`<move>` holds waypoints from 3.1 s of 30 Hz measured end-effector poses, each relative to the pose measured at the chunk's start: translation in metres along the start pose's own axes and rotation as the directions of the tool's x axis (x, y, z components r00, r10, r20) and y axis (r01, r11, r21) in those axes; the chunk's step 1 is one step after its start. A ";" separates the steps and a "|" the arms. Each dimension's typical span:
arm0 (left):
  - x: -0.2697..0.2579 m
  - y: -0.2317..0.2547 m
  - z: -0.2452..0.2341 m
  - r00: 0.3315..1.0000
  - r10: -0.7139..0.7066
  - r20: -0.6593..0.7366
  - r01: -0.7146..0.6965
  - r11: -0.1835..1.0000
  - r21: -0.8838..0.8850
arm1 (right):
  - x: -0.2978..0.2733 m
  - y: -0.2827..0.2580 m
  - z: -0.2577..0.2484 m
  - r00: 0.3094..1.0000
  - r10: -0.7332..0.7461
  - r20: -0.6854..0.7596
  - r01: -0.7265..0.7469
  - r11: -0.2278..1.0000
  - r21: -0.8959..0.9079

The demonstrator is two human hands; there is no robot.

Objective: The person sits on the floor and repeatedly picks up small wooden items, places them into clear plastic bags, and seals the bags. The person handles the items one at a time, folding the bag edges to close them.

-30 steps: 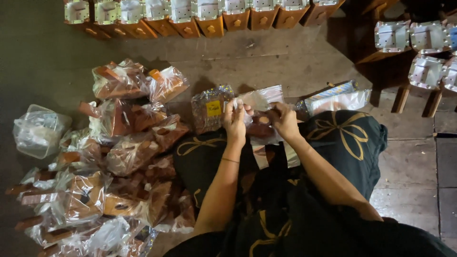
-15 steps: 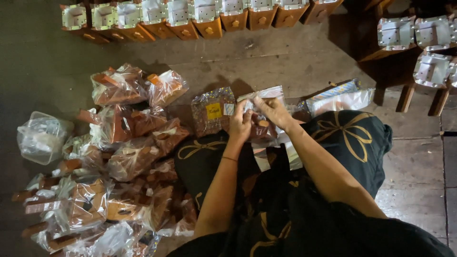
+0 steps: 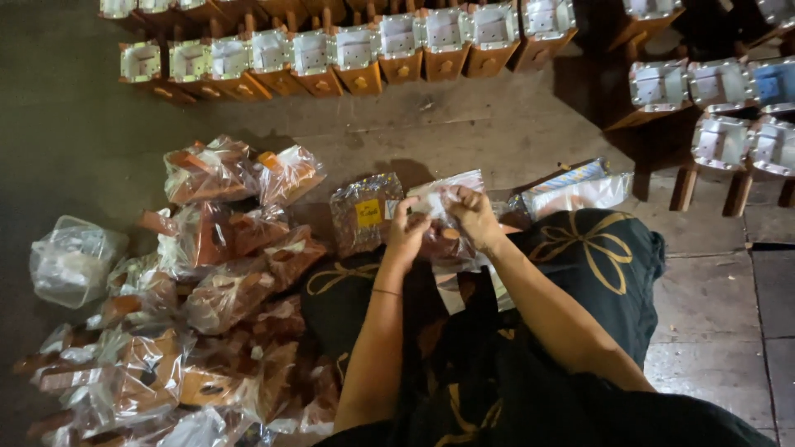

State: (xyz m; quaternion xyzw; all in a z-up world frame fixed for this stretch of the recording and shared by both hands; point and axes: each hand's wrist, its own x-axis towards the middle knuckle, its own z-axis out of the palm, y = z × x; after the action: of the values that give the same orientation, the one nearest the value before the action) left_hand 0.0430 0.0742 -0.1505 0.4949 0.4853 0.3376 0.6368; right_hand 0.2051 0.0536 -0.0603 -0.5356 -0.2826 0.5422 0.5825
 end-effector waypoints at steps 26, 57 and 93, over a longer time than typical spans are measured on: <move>0.011 0.003 -0.008 0.962 0.269 -0.040 -0.143 0.625 0.767 | 0.019 0.067 -0.046 0.824 -0.414 0.386 0.550 0.747 -0.373; -0.039 0.038 0.005 0.964 0.266 -0.032 -0.246 0.928 0.281 | 0.013 0.096 -0.086 0.939 -0.342 0.008 0.308 0.835 -0.456; -0.005 0.053 0.006 0.999 -0.012 -0.031 0.027 0.840 0.543 | 0.021 0.026 -0.023 0.980 -0.163 0.118 0.195 0.916 -0.350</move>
State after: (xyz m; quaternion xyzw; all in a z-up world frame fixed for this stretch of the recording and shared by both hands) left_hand 0.0496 0.0827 -0.0975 0.6456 0.5742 0.1865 0.4677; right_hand 0.2227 0.0617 -0.0962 -0.5810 -0.4496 0.4483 0.5093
